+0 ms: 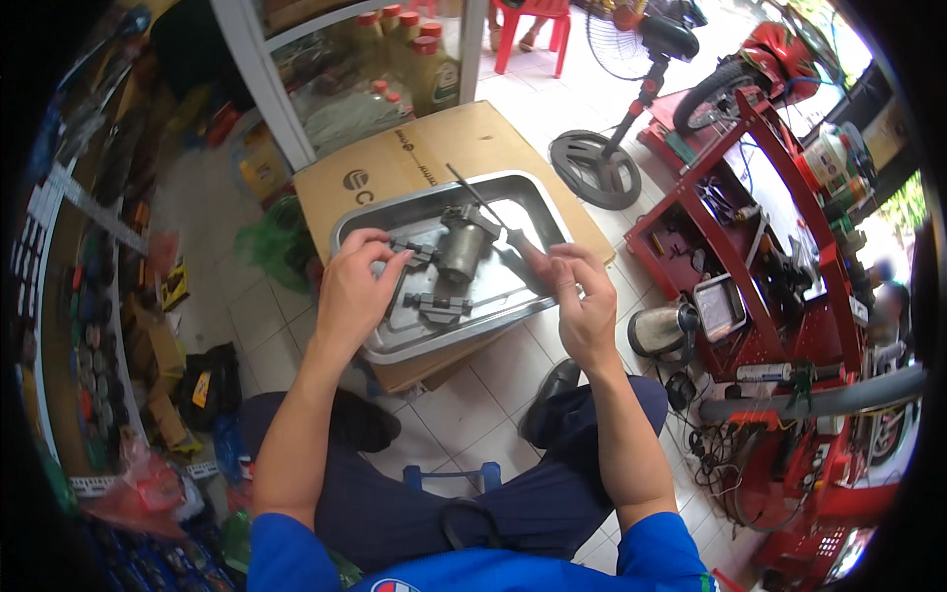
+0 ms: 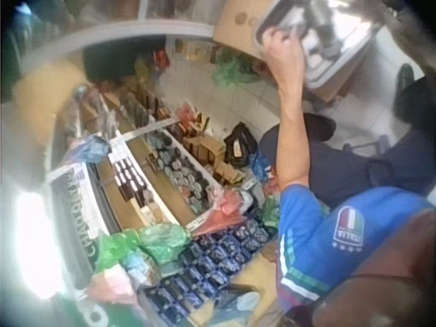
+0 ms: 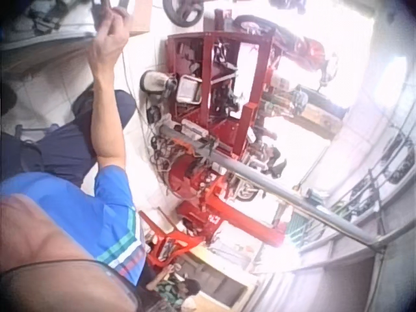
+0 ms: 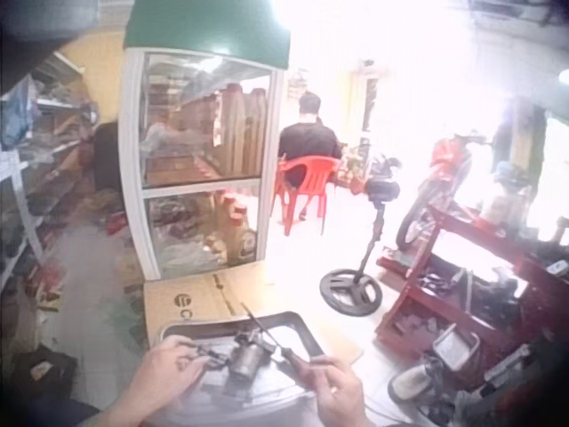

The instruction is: The person manipulates a carburetor by hand, turning it over to inspect different sides, and then uses a screwdriver to loosen or tighten a screw on the assembly.

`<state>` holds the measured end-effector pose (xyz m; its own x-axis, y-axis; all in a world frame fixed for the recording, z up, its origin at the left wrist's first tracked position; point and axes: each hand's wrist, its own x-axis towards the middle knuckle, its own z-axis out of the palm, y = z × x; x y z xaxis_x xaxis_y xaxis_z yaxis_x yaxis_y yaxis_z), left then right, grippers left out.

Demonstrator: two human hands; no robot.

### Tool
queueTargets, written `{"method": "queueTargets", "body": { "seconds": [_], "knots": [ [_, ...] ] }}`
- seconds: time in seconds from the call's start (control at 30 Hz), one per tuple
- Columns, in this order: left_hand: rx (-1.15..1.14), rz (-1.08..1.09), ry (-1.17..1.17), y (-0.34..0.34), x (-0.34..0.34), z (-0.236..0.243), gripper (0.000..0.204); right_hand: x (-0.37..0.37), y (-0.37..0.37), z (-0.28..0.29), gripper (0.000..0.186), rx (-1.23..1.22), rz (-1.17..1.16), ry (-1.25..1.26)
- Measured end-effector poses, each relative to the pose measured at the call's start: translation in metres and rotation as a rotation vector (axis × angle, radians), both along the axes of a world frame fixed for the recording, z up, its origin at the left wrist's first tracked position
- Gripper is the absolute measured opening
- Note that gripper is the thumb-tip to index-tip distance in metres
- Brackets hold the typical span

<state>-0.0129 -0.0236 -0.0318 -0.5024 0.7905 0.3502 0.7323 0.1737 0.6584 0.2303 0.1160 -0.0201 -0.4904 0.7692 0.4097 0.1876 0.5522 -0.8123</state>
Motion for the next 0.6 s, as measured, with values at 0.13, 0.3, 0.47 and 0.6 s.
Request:
{"method": "queueTargets", "body": {
  "seconds": [0.13,0.3,0.47,0.6],
  "knots": [
    [0.031,-0.029,-0.224,-0.004,0.006,0.008,0.041,-0.01,-0.006,0.004,0.033,-0.097,0.04,-0.011],
    [-0.019,-0.064,-0.188,0.002,0.003,0.01,0.039,-0.026,0.016,-0.004,0.047,0.008,0.009,-0.296],
    [-0.054,-0.082,-0.251,0.013,0.01,0.016,0.039,-0.039,0.031,0.0,0.055,0.227,0.008,-0.627],
    [-0.058,-0.103,-0.236,0.023,0.014,0.016,0.045,-0.04,0.03,-0.011,0.054,0.215,-0.016,-0.591]
  ]
}}
